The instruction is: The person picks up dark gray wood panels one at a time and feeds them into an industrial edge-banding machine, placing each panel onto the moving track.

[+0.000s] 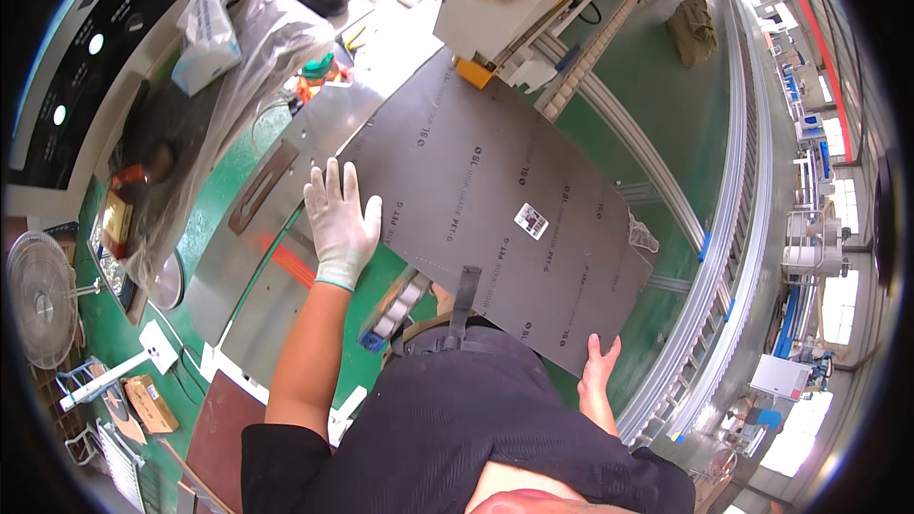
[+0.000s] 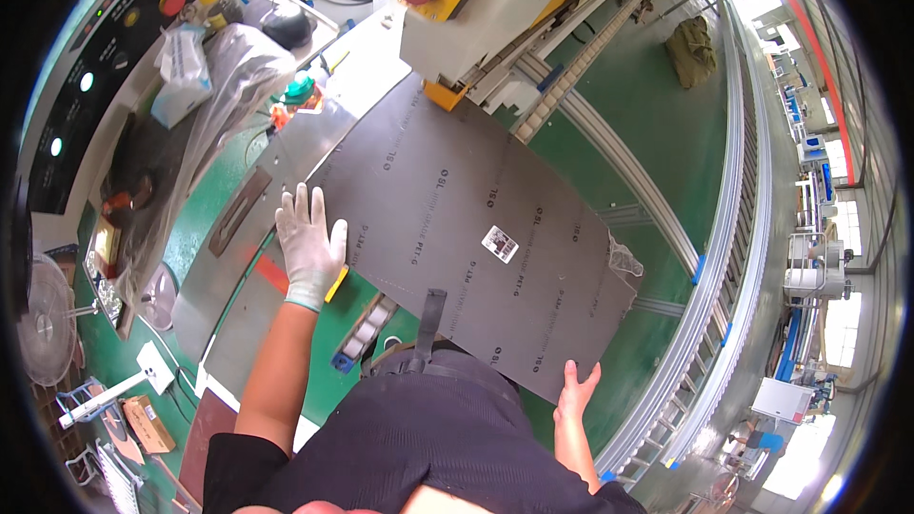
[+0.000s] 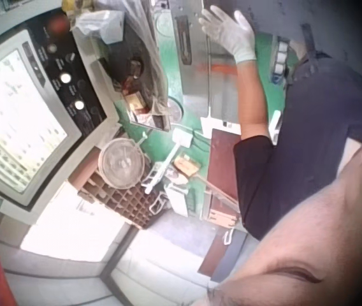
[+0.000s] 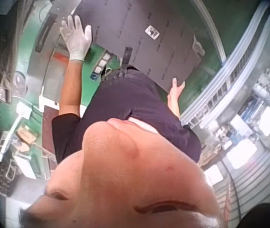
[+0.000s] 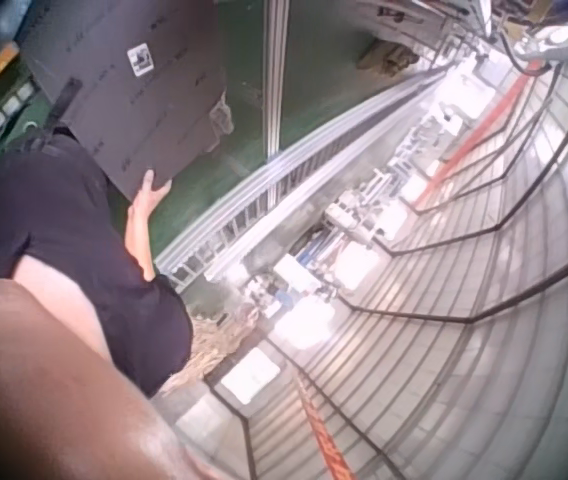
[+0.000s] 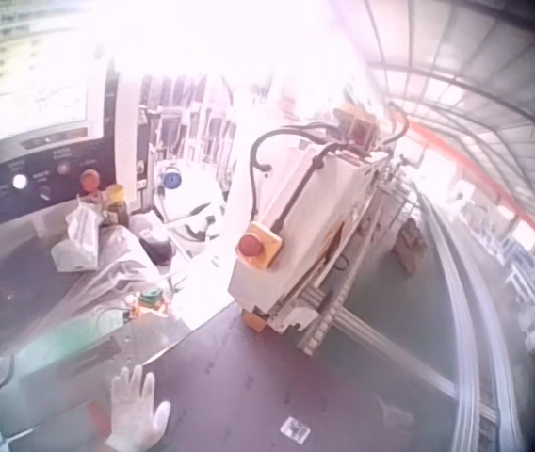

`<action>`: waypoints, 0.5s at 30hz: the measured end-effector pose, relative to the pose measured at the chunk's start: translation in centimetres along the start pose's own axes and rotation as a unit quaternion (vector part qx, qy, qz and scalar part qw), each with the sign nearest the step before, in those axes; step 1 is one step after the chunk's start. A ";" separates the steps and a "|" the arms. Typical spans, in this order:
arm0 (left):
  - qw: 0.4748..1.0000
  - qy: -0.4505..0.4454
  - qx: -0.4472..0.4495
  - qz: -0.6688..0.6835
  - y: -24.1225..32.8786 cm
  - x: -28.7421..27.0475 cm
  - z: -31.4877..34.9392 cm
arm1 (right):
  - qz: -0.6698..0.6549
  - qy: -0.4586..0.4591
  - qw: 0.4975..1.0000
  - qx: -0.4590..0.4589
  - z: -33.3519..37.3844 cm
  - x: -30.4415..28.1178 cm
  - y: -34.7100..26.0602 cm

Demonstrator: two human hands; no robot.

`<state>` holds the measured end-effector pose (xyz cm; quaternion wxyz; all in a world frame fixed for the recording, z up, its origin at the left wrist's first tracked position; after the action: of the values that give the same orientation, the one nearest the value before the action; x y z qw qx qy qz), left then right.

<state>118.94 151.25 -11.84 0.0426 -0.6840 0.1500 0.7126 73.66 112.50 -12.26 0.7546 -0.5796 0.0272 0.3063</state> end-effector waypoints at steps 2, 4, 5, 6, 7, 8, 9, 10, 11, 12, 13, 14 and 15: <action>1.000 0.009 0.002 0.000 1.3 0.2 -2.2 | 0.014 0.006 1.000 -0.007 -2.2 0.4 -1.4; 1.000 0.003 0.005 0.009 2.9 -0.4 -4.1 | 0.023 0.012 1.000 -0.004 -4.6 0.3 -1.5; 1.000 0.001 0.013 0.021 3.8 -0.8 -5.3 | 0.039 0.020 0.999 -0.009 -5.9 0.2 -1.8; 0.999 0.014 0.022 0.027 4.2 -0.8 -6.3 | 0.054 0.028 0.998 -0.013 -6.8 0.4 -2.2; 0.999 0.027 0.030 0.034 4.7 -0.6 -7.3 | 0.042 0.023 0.999 -0.016 -7.9 0.7 -2.7; 0.998 0.040 0.037 0.040 5.0 -0.3 -8.1 | 0.029 0.018 0.999 -0.020 -9.1 1.0 -3.2; 0.998 0.053 0.024 0.040 5.0 -0.1 -9.0 | 0.014 0.012 1.000 -0.024 -10.4 1.6 -3.8; 0.998 0.054 0.020 0.037 4.9 0.1 -9.3 | 0.022 0.017 0.999 -0.026 -11.7 1.9 -4.1; 0.998 0.055 0.015 0.034 4.7 0.1 -9.4 | 0.030 0.021 0.999 -0.028 -13.0 2.1 -4.4; 0.998 0.054 0.015 0.031 4.7 0.0 -9.5 | 0.036 0.029 0.999 -0.027 -13.9 2.0 -4.4; 0.998 0.052 0.014 0.029 4.8 -0.1 -9.6 | 0.041 0.029 0.998 -0.024 -15.2 2.0 -4.6; 0.998 0.053 0.016 0.026 4.9 0.1 -9.8 | 0.029 0.024 0.999 -0.022 -16.3 2.0 -5.0; 0.998 0.051 0.012 0.024 4.9 0.3 -9.8 | 0.020 0.015 0.999 -0.020 -17.4 2.2 -5.7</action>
<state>127.06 143.84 -11.56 0.0262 -0.7153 0.1772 0.6755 83.76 97.11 -13.93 0.7362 -0.5984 0.0439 0.3131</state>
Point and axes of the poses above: each hand's wrist, its own z-axis away from the middle knuckle, its own x-axis out of the palm, y = z × x, the point moved 6 cm from there along -z, towards the middle knuckle, and after that the axes turned 5 degrees about -y, right-handed, at the moved point
